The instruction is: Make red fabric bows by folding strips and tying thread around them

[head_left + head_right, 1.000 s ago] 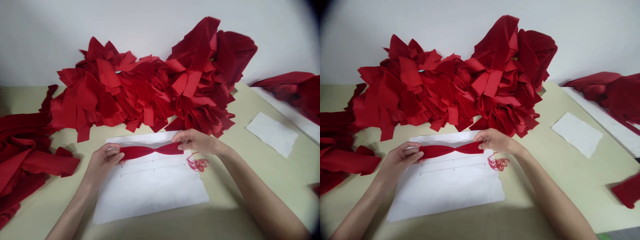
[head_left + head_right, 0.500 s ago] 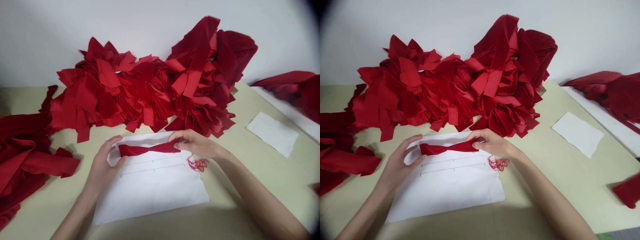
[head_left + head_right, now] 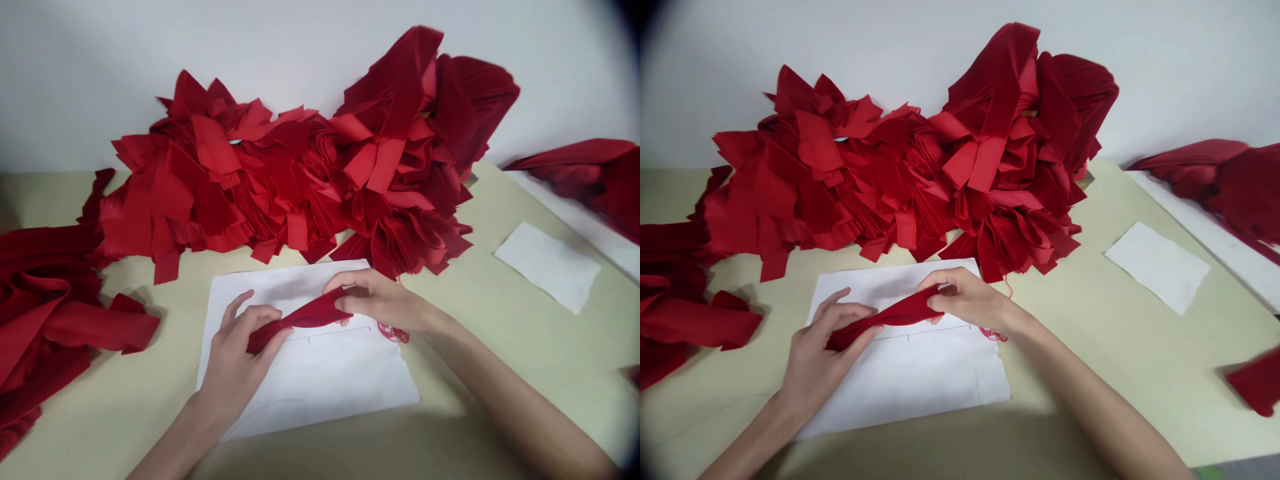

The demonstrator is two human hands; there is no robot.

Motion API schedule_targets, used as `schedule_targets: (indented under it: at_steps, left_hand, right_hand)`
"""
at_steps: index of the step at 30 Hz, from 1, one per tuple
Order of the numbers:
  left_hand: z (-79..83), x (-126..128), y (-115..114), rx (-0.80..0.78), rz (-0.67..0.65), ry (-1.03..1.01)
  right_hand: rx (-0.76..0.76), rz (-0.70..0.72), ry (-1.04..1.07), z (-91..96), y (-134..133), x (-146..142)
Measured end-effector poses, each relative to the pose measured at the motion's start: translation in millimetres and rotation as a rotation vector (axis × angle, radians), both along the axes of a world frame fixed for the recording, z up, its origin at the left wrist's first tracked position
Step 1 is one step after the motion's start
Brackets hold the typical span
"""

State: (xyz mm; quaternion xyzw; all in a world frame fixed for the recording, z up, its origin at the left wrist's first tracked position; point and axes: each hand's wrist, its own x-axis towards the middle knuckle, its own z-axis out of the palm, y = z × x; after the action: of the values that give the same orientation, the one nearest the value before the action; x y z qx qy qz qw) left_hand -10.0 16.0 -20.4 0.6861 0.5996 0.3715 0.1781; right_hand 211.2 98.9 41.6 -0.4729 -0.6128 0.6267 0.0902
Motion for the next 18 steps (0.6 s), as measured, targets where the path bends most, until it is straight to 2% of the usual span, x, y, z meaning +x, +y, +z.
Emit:
schedule_targets:
  at_steps: [8,13,16,18]
  left_hand:
    - [10.9,1.7,1.4,0.122,-0.124,0.005]
    - [11.1,-3.0,3.1,0.213,-0.113,0.069]
    - [8.8,-5.7,3.6,0.097,-0.106,0.047]
    - [7.3,-9.3,5.6,-0.106,-0.085,-0.041]
  right_hand:
    - [-0.025,-0.073,0.038,-3.8,0.8,3.2]
    - [-0.01,-0.081,0.065,-5.9,1.8,3.0]
    - [0.008,-0.042,0.031,-6.5,5.7,7.3]
    - [0.029,-0.022,-0.038,-7.4,9.8,12.5]
